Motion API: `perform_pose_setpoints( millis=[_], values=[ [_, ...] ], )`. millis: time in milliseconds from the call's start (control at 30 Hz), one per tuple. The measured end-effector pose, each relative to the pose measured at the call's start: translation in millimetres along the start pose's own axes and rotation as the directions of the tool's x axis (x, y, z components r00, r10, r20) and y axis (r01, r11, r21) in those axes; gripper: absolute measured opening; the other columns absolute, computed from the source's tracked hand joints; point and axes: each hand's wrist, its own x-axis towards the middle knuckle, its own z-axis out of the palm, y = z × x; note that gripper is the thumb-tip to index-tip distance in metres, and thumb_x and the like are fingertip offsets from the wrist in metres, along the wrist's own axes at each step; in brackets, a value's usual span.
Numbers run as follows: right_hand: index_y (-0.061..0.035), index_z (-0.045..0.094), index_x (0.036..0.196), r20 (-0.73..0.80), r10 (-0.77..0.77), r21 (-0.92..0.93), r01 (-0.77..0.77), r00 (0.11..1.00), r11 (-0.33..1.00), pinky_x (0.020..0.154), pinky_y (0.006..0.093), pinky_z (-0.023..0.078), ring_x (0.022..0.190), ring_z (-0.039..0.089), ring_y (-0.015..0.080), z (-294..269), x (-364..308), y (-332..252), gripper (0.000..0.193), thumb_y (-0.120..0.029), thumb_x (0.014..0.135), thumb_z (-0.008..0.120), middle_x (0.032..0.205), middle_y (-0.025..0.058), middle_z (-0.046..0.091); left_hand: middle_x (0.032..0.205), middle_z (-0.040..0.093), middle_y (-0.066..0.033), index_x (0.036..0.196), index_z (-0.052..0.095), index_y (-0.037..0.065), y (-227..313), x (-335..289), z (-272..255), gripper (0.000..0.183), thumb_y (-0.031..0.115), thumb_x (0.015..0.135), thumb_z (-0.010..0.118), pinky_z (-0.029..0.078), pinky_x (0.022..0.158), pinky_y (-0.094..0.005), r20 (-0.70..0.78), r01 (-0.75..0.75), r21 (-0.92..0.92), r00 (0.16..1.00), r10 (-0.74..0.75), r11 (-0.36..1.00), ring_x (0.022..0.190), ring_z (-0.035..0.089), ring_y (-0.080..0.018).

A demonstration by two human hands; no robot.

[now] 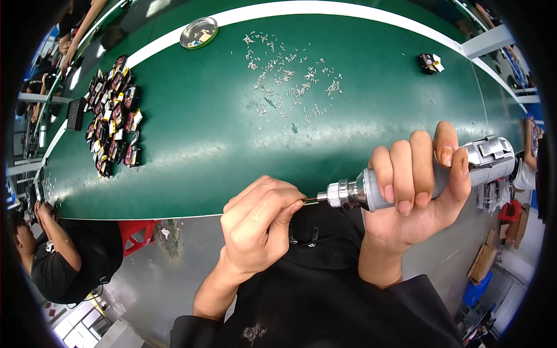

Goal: Secure screws into small electronic modules using an electric screwdriver on an assembly line.

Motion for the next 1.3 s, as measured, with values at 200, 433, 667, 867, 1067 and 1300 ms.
perform_pose_setpoints(
  millis=[200,433,667,867,1067,1300],
  values=[
    [-0.0087,0.045,0.089,-0.011,0.023,0.001,-0.023,1.000,1.000,0.049,0.0255,0.035,0.042,0.037,0.0074,-7.4,-0.6,-1.0,0.019,-0.024,0.098,0.041,0.053,-0.0028,0.038,0.069,0.060,-0.0117,0.076,0.057,-0.004,-3.2,0.1,3.8,0.009,-0.008,0.073,0.065,0.045,0.052,-0.0292,0.057,-0.014,-0.034,0.998,0.016,0.999,0.056,0.056,-0.0231],
    [-0.0079,0.045,0.088,-0.068,0.050,0.100,-0.043,0.996,0.994,0.050,0.0254,0.034,0.042,0.036,0.0076,-17.6,6.1,-1.6,0.018,-0.023,0.098,0.042,0.053,-0.0023,0.037,0.079,0.064,-0.0132,0.093,0.063,-0.007,-1.8,9.5,4.3,0.022,0.009,0.078,0.068,0.045,0.054,-0.0277,0.087,0.008,-0.079,0.996,-0.001,0.997,0.062,0.058,-0.0202],
    [-0.0103,0.040,0.083,-0.327,0.085,0.139,-0.041,0.941,0.989,0.047,0.0267,0.035,0.039,0.031,0.0083,-21.4,11.8,11.2,0.020,-0.024,0.097,0.039,0.050,-0.0036,0.033,0.074,0.064,-0.0111,0.080,0.060,-0.005,-15.6,52.4,-55.2,0.010,0.002,0.087,0.058,0.045,0.061,-0.0242,-0.123,0.141,0.124,0.984,-0.125,0.982,0.064,0.058,-0.0139],
    [-0.0109,0.039,0.084,-0.356,0.257,0.209,-0.191,0.899,0.959,0.053,0.0279,0.036,0.044,0.035,0.0097,-30.8,-10.4,34.6,0.021,-0.026,0.096,0.047,0.053,-0.0024,0.034,0.062,0.059,-0.0105,0.069,0.057,-0.005,-59.8,179.7,-80.1,0.032,0.013,0.094,0.050,0.043,0.057,-0.0283,-0.062,0.190,0.604,0.979,-0.192,0.774,0.057,0.054,-0.0144],
    [-0.0108,0.040,0.084,-0.202,0.305,0.244,-0.254,0.931,0.936,0.054,0.0301,0.036,0.044,0.039,0.0118,-37.4,-18.0,39.5,0.017,-0.022,0.094,0.049,0.052,-0.0001,0.037,0.092,0.059,-0.0166,0.108,0.056,0.002,-154.6,267.7,-79.7,0.038,0.028,0.082,0.063,0.048,0.082,-0.0413,-0.110,0.192,0.838,0.976,-0.186,0.510,0.093,0.060,-0.0320],
    [-0.0102,0.041,0.085,-0.158,0.345,0.279,-0.293,0.925,0.915,0.056,0.0325,0.037,0.044,0.039,0.0131,-41.5,-14.5,39.4,0.015,-0.019,0.092,0.050,0.052,0.0016,0.038,0.102,0.059,-0.0217,0.115,0.054,-0.002,-184.6,311.1,-76.6,0.045,0.025,0.080,0.066,0.047,0.087,-0.0419,0.018,0.039,0.907,0.991,-0.131,0.420,0.098,0.057,-0.0362]
  ],
)
